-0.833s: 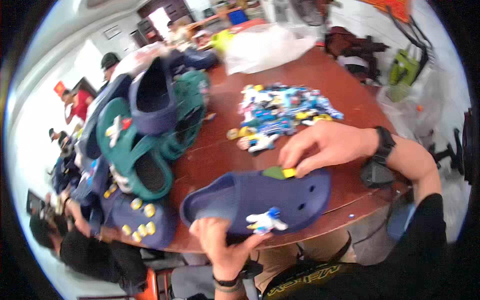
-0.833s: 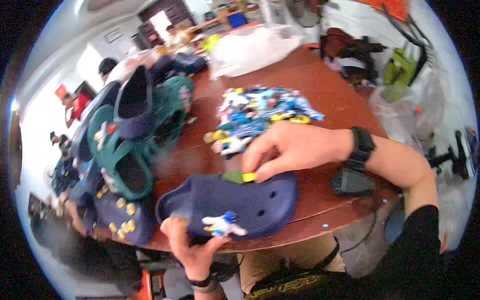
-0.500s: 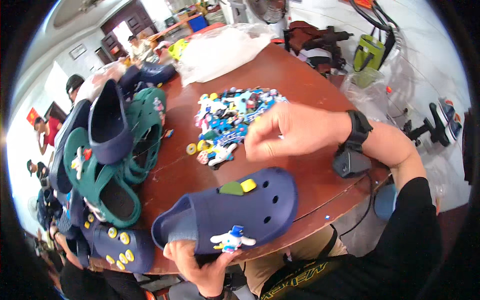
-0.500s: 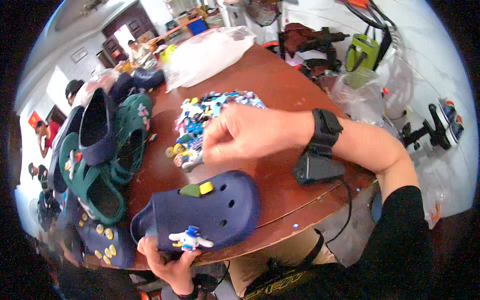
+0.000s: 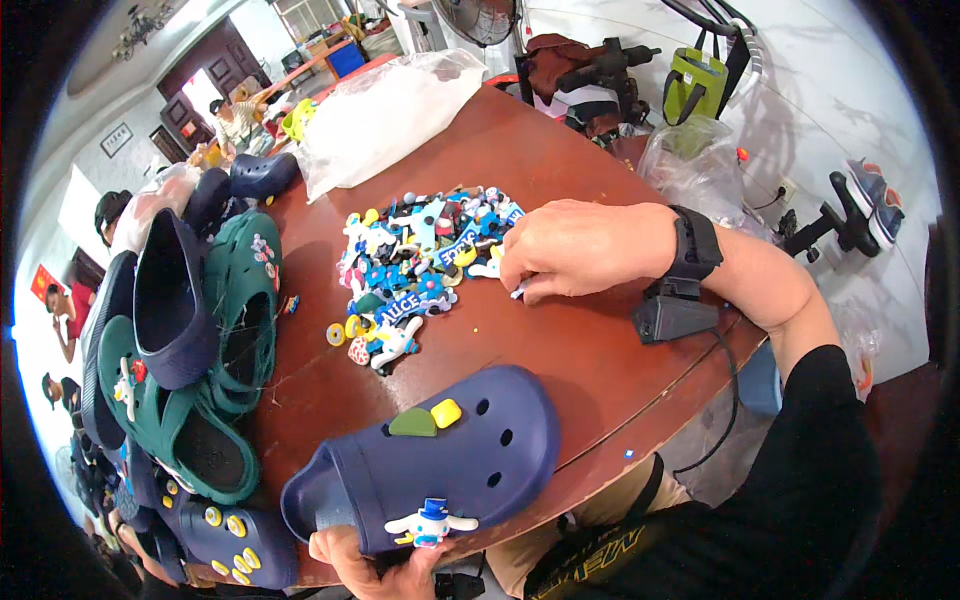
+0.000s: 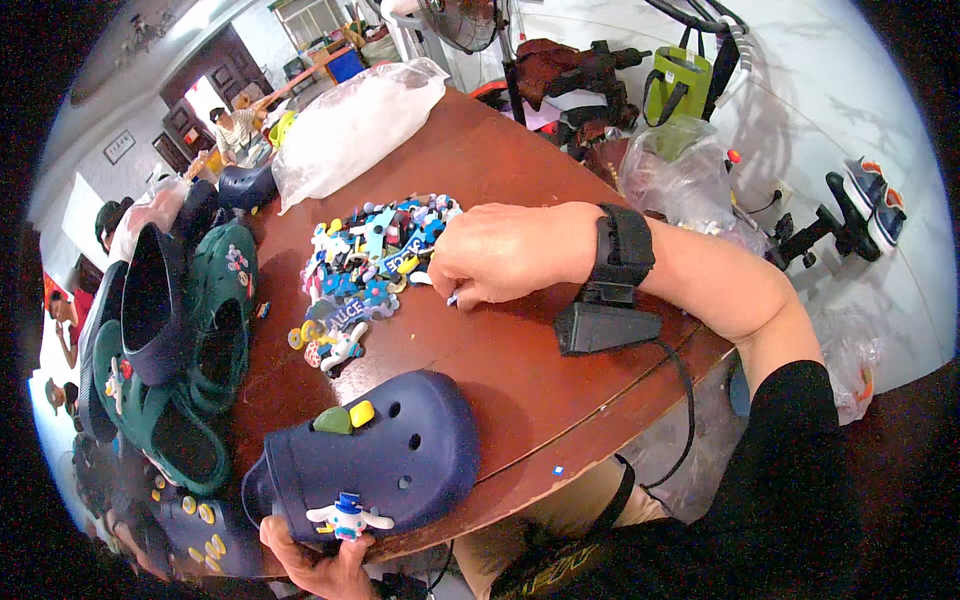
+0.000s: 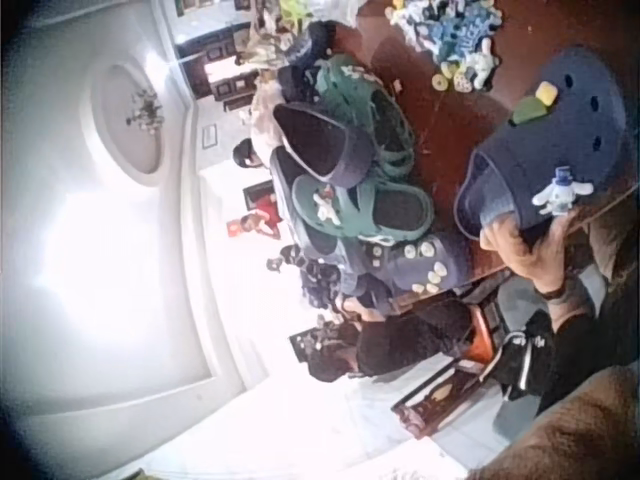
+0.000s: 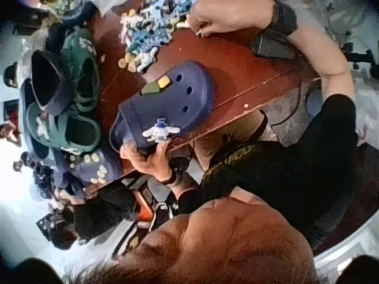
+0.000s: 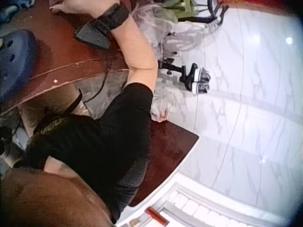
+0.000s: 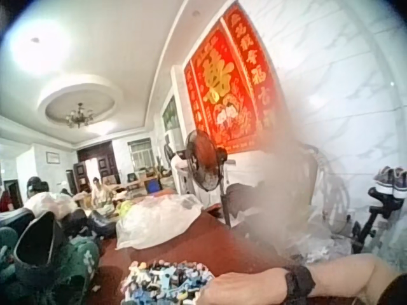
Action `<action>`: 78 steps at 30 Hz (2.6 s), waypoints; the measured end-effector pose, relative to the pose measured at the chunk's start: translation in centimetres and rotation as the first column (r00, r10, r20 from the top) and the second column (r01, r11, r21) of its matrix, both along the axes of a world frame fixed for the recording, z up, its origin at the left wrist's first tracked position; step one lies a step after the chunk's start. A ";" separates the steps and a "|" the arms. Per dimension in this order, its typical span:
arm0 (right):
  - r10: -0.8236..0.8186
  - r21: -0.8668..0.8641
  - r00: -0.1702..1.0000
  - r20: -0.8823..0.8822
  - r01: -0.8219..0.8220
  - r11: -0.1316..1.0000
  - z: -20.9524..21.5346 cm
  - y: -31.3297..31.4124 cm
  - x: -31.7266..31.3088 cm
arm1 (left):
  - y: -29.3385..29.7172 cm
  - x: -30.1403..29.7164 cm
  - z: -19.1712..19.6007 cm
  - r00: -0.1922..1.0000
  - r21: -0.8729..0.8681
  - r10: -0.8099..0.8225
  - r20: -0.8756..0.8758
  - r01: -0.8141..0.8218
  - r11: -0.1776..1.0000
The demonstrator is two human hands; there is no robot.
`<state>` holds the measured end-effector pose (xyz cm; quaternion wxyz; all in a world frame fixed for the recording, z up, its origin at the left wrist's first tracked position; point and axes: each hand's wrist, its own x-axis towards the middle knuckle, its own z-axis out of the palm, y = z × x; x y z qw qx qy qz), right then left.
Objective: Attaching decorative charms or jibbitz to foam clogs.
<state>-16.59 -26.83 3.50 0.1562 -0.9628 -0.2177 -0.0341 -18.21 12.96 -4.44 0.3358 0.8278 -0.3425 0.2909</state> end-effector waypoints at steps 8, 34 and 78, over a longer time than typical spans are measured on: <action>0.309 0.356 0.910 0.274 -0.395 0.847 0.4 2.7 -1.0 | 0.1 -0.1 -0.9 0.992 -0.141 0.082 -0.099 -0.095 0.985; 0.345 0.113 0.853 0.393 -0.417 0.902 0.9 5.6 -3.7 | -0.9 -0.7 1.2 0.996 -0.041 -0.058 -0.067 0.055 0.998; 0.042 0.466 0.998 -0.055 -0.011 0.885 1.3 1.3 -2.1 | -0.1 -0.3 -1.9 0.982 -0.147 0.171 -0.083 -0.182 0.972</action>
